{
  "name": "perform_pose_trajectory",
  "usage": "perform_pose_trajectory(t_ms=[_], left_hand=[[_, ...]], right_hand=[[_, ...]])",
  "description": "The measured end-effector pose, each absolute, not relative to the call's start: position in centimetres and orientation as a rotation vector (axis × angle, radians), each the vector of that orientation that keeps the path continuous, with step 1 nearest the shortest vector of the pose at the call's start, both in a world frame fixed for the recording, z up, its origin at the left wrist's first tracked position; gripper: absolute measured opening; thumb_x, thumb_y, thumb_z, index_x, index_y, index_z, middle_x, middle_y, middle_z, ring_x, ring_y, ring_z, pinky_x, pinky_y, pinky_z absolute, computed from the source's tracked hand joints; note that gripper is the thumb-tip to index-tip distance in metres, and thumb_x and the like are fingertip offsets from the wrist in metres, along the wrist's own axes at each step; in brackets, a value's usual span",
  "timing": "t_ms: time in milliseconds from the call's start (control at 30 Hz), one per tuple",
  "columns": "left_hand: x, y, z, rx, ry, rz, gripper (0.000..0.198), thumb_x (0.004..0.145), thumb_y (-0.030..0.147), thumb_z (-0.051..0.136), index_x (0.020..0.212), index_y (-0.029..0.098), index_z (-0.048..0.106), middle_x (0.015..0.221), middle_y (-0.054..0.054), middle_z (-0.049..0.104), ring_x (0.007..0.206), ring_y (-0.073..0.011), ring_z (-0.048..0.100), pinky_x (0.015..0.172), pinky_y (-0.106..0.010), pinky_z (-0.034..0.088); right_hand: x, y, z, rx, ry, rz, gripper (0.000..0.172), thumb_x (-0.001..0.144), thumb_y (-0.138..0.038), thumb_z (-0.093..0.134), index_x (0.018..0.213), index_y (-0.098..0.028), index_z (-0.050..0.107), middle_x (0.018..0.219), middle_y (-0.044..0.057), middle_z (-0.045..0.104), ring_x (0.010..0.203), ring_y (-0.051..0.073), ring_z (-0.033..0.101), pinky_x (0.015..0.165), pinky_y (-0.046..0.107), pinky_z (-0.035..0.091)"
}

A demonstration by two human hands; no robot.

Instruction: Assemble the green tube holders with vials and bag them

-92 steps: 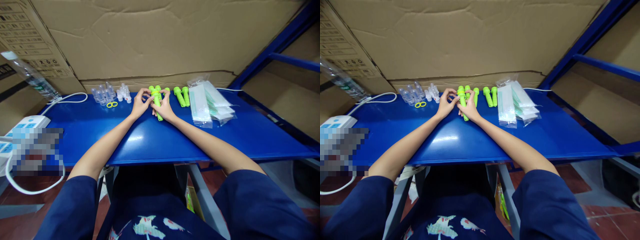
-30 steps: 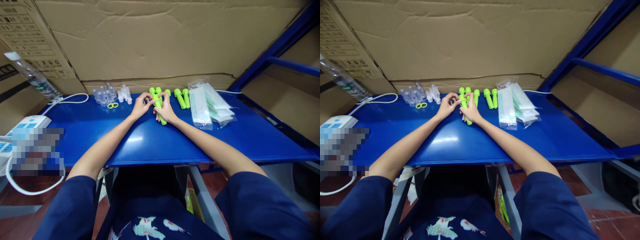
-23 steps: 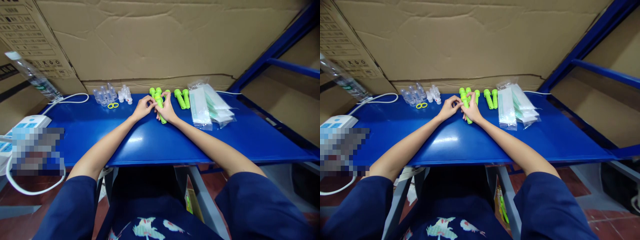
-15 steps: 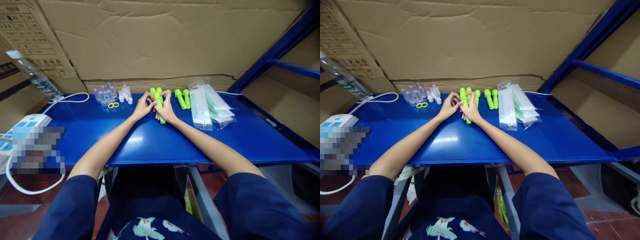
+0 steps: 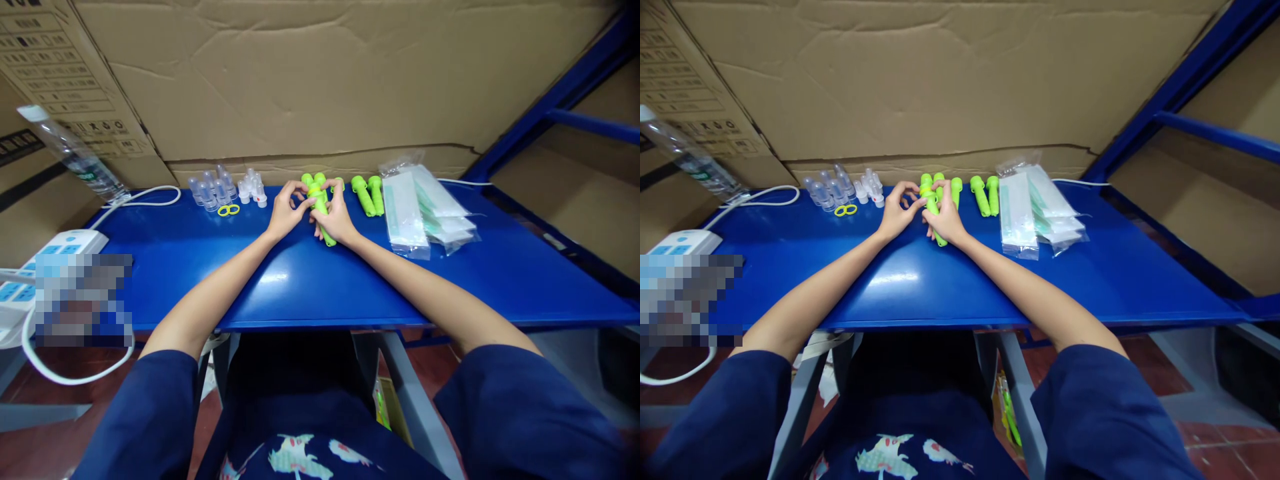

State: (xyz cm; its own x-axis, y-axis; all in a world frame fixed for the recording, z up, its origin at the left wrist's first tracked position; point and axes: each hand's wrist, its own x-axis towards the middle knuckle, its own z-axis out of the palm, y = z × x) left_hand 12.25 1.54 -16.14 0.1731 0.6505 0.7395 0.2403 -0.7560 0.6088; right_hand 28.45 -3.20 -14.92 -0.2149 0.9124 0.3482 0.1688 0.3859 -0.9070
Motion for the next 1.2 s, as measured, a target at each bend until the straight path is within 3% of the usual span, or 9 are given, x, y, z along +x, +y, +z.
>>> perform_pose_trajectory(t_ms=[267, 533, 733, 1033, 1200], left_hand=[[12.1, 0.7, -15.0, 2.031, 0.908, 1.518, 0.047, 0.090, 0.064, 0.078, 0.099, 0.019, 0.067, 0.105, -0.007, 0.077, 0.076, -0.0137, 0.066, 0.066, -0.027, 0.049], [11.7, 1.2, -15.3, 2.043, 0.896, 1.455, 0.049, 0.089, 0.067, 0.077, 0.098, 0.019, 0.067, 0.100, -0.006, 0.075, 0.073, -0.0136, 0.063, 0.063, -0.027, 0.047], [11.6, 1.2, -15.2, 2.114, 0.863, 1.454, 0.052, 0.091, 0.070, 0.072, 0.085, 0.019, 0.065, 0.096, -0.006, 0.071, 0.075, -0.0139, 0.063, 0.067, -0.028, 0.049], [11.8, 1.3, -15.4, 2.013, 0.876, 1.453, 0.050, 0.086, 0.066, 0.080, 0.097, 0.020, 0.064, 0.103, -0.007, 0.074, 0.077, -0.0136, 0.066, 0.062, -0.025, 0.046], [12.0, 1.2, -15.4, 2.016, 0.881, 1.476, 0.050, 0.087, 0.066, 0.078, 0.102, 0.020, 0.064, 0.110, -0.009, 0.075, 0.082, -0.0154, 0.069, 0.064, -0.026, 0.048]], right_hand=[[28.2, -3.8, -15.0, -0.960, -1.627, 0.985, 0.057, 0.093, -0.050, 0.071, 0.125, -0.033, 0.028, 0.086, -0.001, 0.066, 0.042, 0.013, 0.057, 0.031, 0.027, 0.048], [28.1, -3.7, -15.0, -0.982, -1.634, 1.019, 0.060, 0.090, -0.051, 0.073, 0.125, -0.033, 0.028, 0.078, -0.004, 0.062, 0.040, 0.015, 0.057, 0.028, 0.029, 0.047], [28.1, -3.6, -15.0, -0.962, -1.629, 1.040, 0.062, 0.089, -0.053, 0.076, 0.122, -0.032, 0.027, 0.076, -0.005, 0.060, 0.039, 0.015, 0.057, 0.028, 0.029, 0.047], [28.1, -3.4, -15.2, -0.977, -1.626, 1.042, 0.044, 0.097, -0.035, 0.065, 0.115, -0.029, 0.025, 0.077, -0.006, 0.063, 0.039, 0.009, 0.057, 0.038, 0.020, 0.048], [28.1, -3.2, -15.4, -0.954, -1.629, 1.019, 0.056, 0.090, -0.047, 0.075, 0.118, -0.032, 0.028, 0.078, -0.006, 0.061, 0.039, 0.013, 0.056, 0.029, 0.028, 0.048]])
